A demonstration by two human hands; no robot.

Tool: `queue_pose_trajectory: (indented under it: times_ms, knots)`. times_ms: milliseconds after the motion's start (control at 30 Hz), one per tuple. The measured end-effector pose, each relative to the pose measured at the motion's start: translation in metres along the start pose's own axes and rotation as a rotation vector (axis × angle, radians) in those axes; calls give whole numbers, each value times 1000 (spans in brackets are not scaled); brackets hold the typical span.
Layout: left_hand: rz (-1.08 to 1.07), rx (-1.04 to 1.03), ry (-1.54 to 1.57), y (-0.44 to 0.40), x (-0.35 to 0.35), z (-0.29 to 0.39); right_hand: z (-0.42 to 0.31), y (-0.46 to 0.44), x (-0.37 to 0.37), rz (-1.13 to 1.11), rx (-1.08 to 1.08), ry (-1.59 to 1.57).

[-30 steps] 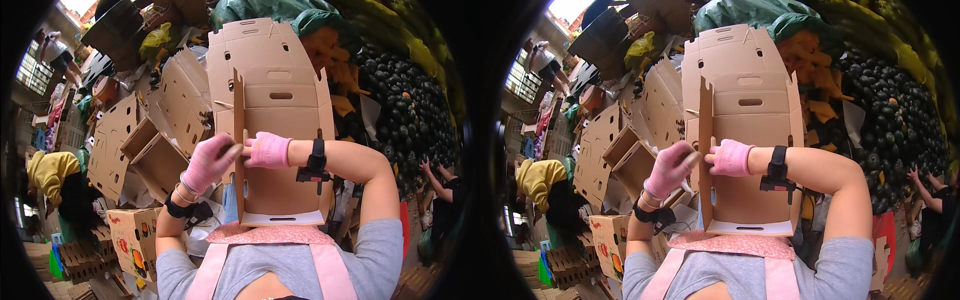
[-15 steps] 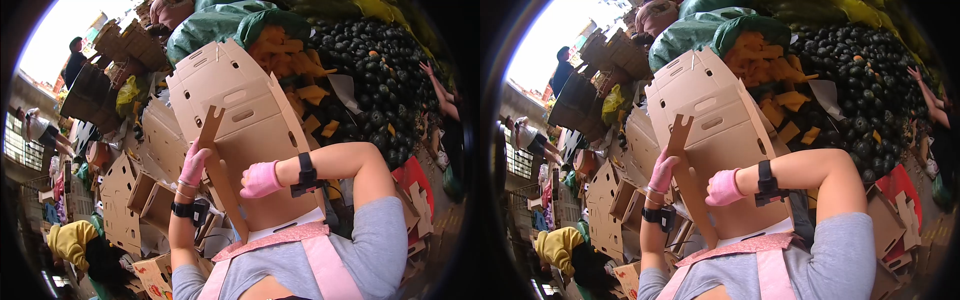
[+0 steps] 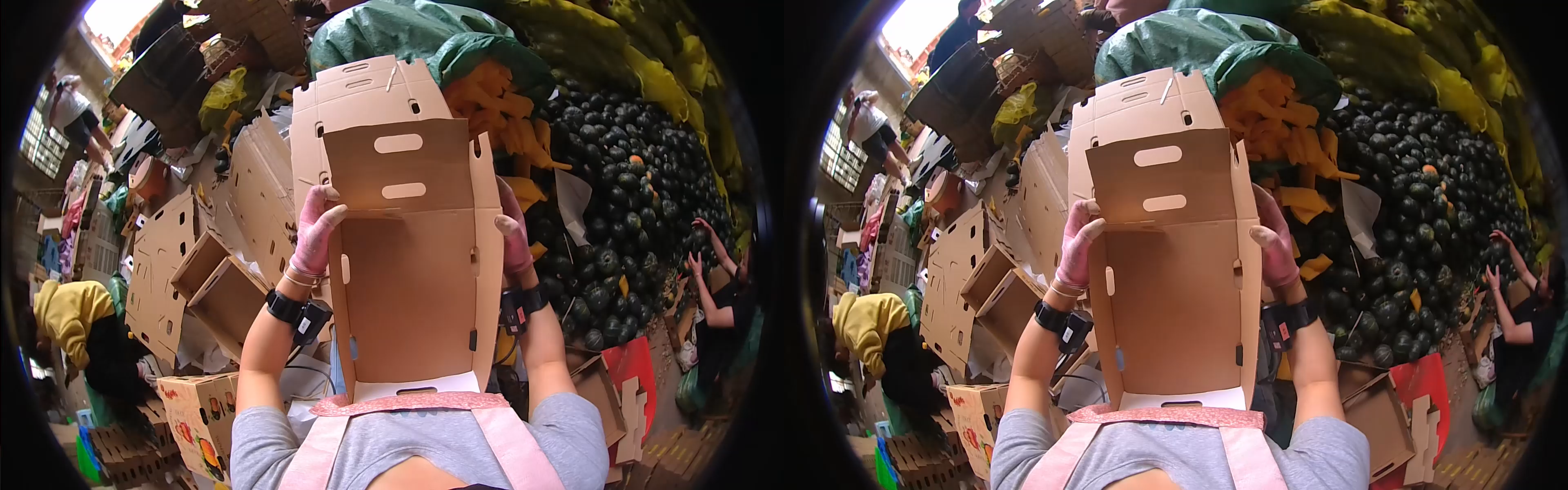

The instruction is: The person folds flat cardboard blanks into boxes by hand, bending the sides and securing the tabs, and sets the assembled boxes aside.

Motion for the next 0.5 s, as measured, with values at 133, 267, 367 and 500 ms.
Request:
queue_pose_trajectory:
  times_ms: [133,267,367,500]
  knots:
    - [-3,107,-170,2,-19,11,-1,-16,-11,-1,15,169]
    - [-69,208,-368,1,5,-22,-26,-15,-32,-265,289,655]
    - [-12,228,-176,5,4,-22,-4,-11,-22,-338,113,351]
    - [79,39,-72,-4,-10,-6,10,-12,-7,-128,-48,389]
Point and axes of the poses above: each hand's wrist, its own y-axis away from the middle knuckle, its own x-axis out of the back of the hand, z = x × y, the point moved 10 cm from there along -y, towards the middle knuckle
